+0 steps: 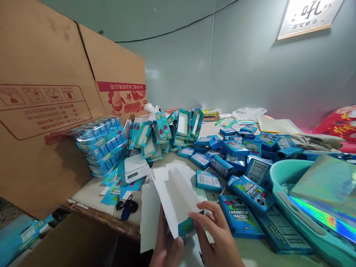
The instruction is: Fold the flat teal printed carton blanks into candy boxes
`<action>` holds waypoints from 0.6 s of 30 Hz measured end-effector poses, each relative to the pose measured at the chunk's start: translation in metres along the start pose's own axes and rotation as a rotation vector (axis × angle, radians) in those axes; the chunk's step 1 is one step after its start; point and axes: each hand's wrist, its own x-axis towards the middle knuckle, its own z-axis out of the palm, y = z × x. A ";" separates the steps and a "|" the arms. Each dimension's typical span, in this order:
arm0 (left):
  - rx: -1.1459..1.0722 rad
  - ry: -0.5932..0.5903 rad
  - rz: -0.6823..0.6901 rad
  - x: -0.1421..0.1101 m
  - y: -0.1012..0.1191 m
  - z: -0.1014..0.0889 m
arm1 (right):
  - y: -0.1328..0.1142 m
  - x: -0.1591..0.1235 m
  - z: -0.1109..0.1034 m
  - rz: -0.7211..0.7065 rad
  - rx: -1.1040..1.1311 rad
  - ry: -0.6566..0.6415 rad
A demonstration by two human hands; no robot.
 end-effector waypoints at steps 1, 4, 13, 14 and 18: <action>0.041 0.104 -0.013 0.002 -0.005 0.001 | 0.001 0.000 0.000 -0.050 -0.064 -0.023; 0.153 0.282 0.008 0.009 -0.018 0.002 | 0.003 0.001 0.003 -0.151 -0.242 -0.141; -0.252 0.072 -0.040 0.013 -0.005 -0.006 | -0.001 0.019 -0.003 -0.125 -0.221 -0.495; -0.314 0.062 -0.096 0.012 0.001 -0.009 | -0.005 0.021 -0.005 -0.071 -0.150 -0.483; -0.344 0.037 -0.273 0.007 0.017 -0.012 | -0.019 0.016 0.001 -0.112 0.046 -0.305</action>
